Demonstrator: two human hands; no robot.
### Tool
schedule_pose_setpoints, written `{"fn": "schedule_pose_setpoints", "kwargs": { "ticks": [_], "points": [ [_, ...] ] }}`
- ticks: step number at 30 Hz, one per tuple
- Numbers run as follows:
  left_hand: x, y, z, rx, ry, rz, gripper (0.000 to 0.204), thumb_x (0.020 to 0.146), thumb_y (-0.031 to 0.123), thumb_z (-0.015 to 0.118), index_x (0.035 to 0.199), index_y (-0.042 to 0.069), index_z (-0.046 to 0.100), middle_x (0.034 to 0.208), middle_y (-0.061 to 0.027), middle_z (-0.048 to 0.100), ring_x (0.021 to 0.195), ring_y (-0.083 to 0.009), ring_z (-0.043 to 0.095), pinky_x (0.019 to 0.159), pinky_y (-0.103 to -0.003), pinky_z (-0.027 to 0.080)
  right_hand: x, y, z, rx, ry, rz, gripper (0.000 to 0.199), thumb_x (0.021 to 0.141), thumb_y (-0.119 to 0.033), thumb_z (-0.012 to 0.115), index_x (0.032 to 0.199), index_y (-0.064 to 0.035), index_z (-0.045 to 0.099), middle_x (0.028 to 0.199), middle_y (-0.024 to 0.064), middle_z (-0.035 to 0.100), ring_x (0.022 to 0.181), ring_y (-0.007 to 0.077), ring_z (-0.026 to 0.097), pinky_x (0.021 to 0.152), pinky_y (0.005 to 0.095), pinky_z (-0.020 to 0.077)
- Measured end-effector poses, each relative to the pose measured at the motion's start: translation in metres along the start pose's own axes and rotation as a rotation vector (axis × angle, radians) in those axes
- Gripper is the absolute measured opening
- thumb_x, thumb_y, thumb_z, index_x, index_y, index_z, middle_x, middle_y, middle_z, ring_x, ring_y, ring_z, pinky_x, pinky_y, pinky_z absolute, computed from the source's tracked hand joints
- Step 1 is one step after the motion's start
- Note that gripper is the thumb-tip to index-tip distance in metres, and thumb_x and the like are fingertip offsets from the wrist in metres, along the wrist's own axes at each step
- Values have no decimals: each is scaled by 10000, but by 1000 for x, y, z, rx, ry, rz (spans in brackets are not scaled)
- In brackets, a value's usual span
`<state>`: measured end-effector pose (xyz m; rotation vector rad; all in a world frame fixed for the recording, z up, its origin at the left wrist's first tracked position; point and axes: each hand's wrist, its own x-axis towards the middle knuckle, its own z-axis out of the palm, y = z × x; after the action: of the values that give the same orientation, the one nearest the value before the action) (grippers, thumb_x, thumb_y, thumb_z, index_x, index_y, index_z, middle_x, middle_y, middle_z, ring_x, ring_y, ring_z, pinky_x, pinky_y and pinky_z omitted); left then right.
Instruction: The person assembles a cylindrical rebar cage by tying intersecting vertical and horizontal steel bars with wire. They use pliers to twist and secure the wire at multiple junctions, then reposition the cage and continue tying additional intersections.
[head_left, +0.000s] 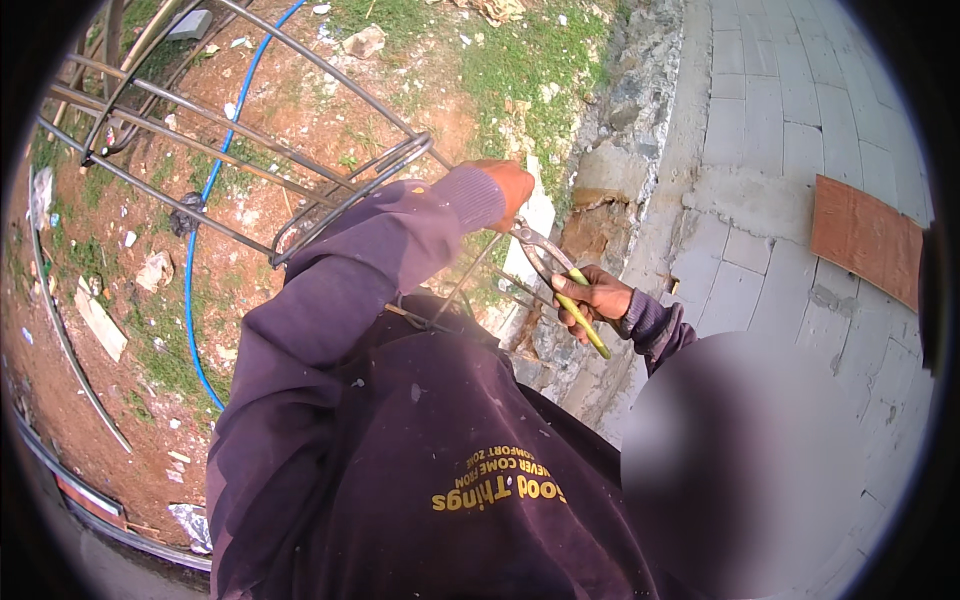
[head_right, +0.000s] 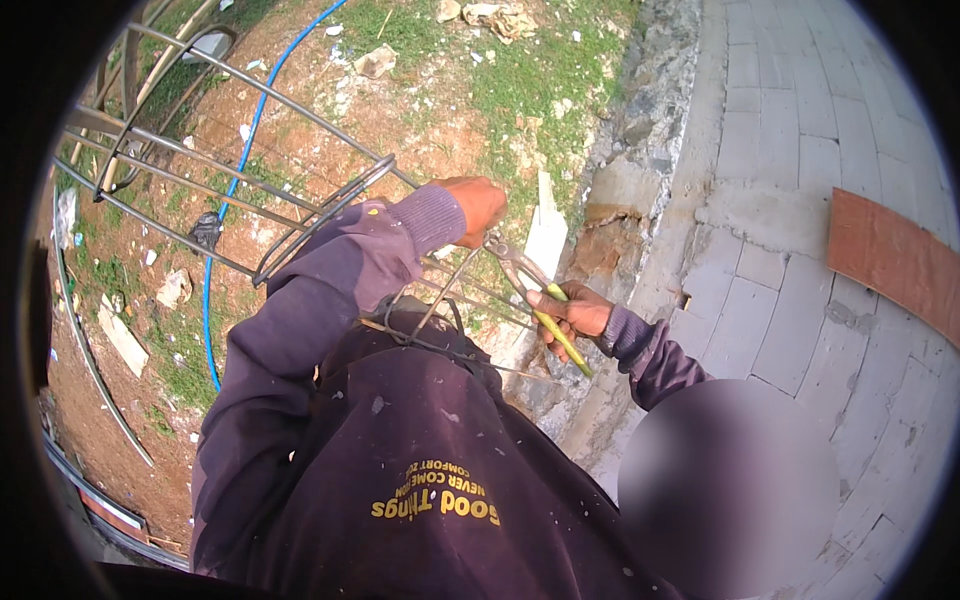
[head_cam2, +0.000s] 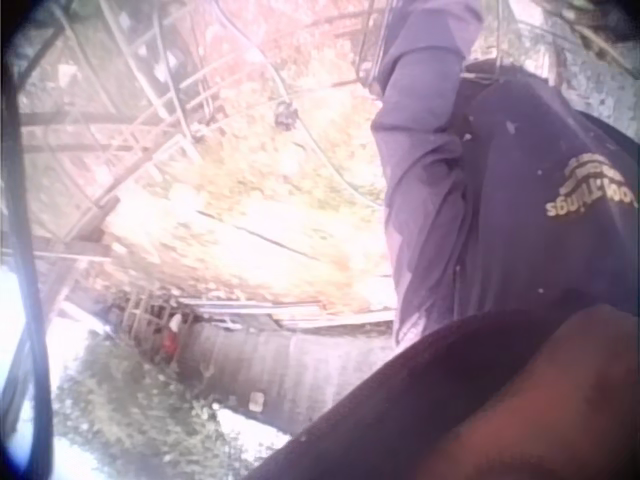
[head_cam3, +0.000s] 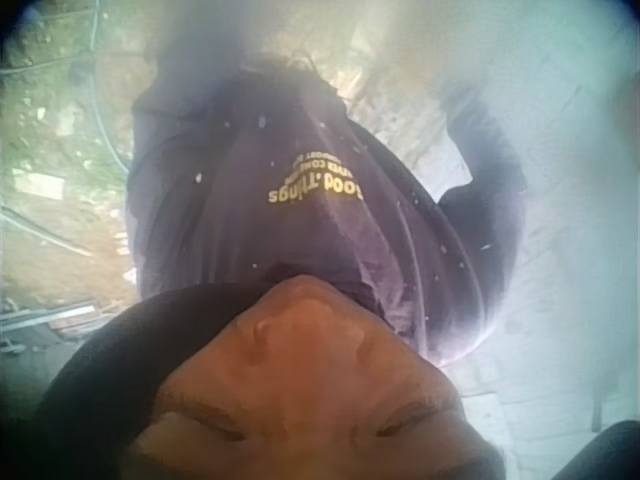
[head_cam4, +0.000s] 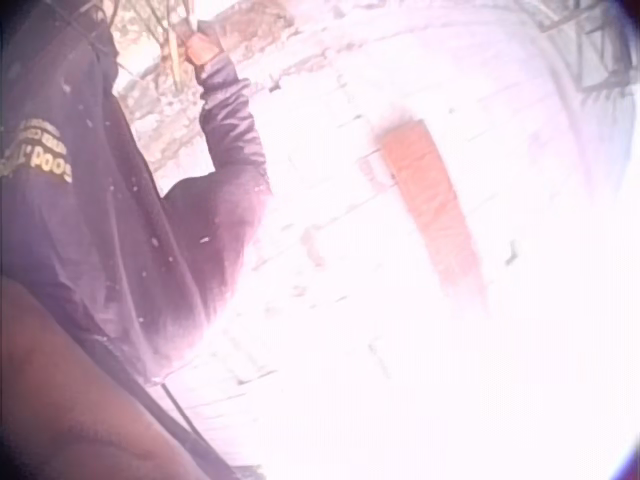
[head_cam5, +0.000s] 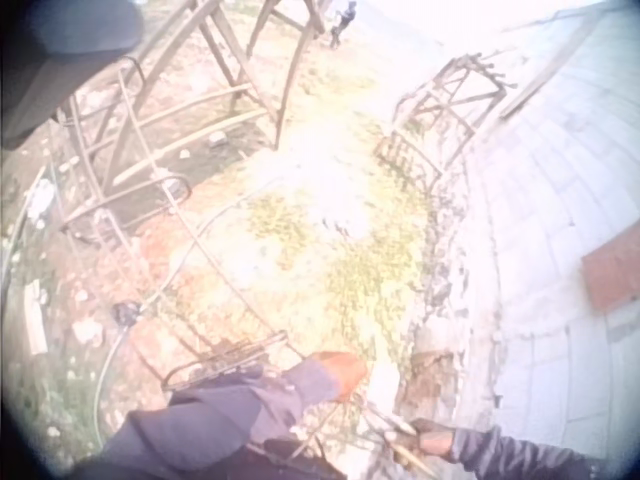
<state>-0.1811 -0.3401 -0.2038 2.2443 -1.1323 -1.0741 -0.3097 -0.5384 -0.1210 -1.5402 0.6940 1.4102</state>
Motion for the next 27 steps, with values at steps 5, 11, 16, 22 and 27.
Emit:
{"fn": "schedule_pose_setpoints", "kwargs": {
  "ticks": [5,11,16,22,27],
  "points": [
    [-1,2,0,-18,128,-23,253,742,113,744,984,62,695,962,-120,703,900,-271,701,785,-436,594,-16,4,-17,-938,455,-291,534,801,-350,785,1126,1,547,837,144,669,767,286,677,671,476,529],
    [-11,7,-10,14,-6,-67,235,823,138,714,1049,77,701,1070,-99,702,988,-243,694,857,-373,589,-29,-14,-24,-1742,987,-734,568,874,-342,662,1335,-60,490,965,165,615,876,344,620,793,448,503],
    [-12,6,-8,5,46,-48,282,782,148,744,1044,65,683,1037,-104,699,956,-264,692,833,-399,590,-18,-28,-48,-1000,439,-170,504,949,-503,578,1056,-10,590,745,116,627,632,237,643,584,366,550],
    [-5,3,-1,-20,55,-102,351,778,171,760,1102,72,668,1095,-111,693,1018,-258,680,878,-410,574,-22,-24,-40,-741,113,-147,476,820,-383,786,952,2,540,599,116,604,484,222,629,432,355,510],
    [-3,3,-6,118,17,-89,346,809,234,725,1106,62,683,1091,-110,710,1023,-263,688,899,-415,561,-41,-22,-19,-1549,716,-465,563,794,-277,699,1237,-21,466,1021,205,586,940,389,616,797,449,503]
  ]
}}
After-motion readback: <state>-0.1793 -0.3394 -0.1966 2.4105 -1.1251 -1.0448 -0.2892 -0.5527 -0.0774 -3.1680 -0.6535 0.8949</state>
